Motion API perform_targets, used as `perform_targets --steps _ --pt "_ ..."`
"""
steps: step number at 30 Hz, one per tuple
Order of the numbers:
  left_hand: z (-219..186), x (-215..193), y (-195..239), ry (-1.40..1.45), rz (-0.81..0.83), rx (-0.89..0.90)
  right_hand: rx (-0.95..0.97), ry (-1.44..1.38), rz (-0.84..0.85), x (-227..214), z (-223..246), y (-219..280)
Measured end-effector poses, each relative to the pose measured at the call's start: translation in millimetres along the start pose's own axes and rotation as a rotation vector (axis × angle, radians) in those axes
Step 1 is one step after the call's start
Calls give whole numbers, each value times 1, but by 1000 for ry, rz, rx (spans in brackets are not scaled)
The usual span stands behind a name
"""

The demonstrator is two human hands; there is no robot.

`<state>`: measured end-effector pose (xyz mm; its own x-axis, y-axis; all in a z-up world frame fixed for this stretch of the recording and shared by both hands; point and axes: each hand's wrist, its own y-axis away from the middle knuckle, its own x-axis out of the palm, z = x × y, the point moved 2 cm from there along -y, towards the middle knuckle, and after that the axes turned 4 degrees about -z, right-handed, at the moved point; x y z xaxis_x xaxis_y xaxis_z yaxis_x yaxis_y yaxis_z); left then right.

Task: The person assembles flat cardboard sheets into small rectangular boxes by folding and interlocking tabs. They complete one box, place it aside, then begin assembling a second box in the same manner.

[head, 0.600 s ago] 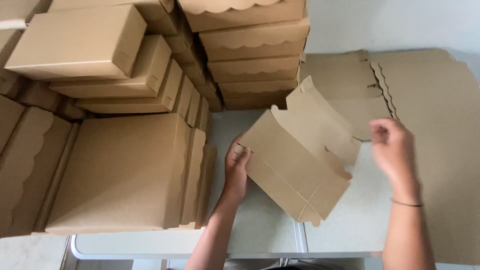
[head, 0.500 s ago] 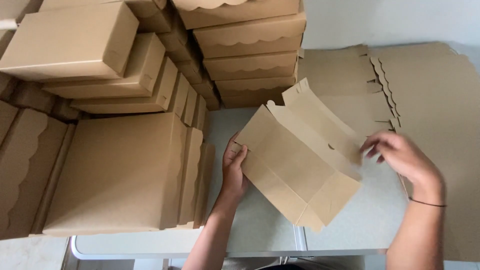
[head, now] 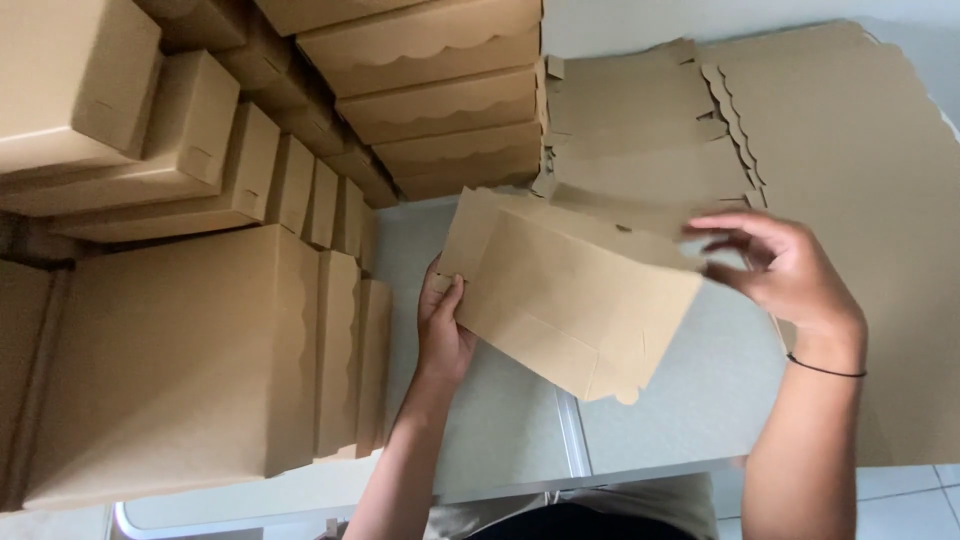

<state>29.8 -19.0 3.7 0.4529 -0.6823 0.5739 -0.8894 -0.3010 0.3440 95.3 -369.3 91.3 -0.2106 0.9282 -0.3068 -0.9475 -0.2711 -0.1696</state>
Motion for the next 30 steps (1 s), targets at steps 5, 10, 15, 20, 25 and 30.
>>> perform_targets --steps 5,10,15,20,25,30 --pt "-2 -6 -1 -103 -135 51 -493 269 -150 11 6 -3" --pt "-2 -20 -4 -234 -238 172 -813 372 -383 31 9 0" --pt "-2 -15 10 -672 -125 891 -916 566 -476 46 9 1" --pt "-7 13 41 -964 459 857 -968 600 -383 64 -5 -12" --pt "13 20 41 -1122 509 1032 -1050 557 -312 91 0 -15" --pt "12 8 31 -1007 343 674 -1045 423 -197 115 14 -9"
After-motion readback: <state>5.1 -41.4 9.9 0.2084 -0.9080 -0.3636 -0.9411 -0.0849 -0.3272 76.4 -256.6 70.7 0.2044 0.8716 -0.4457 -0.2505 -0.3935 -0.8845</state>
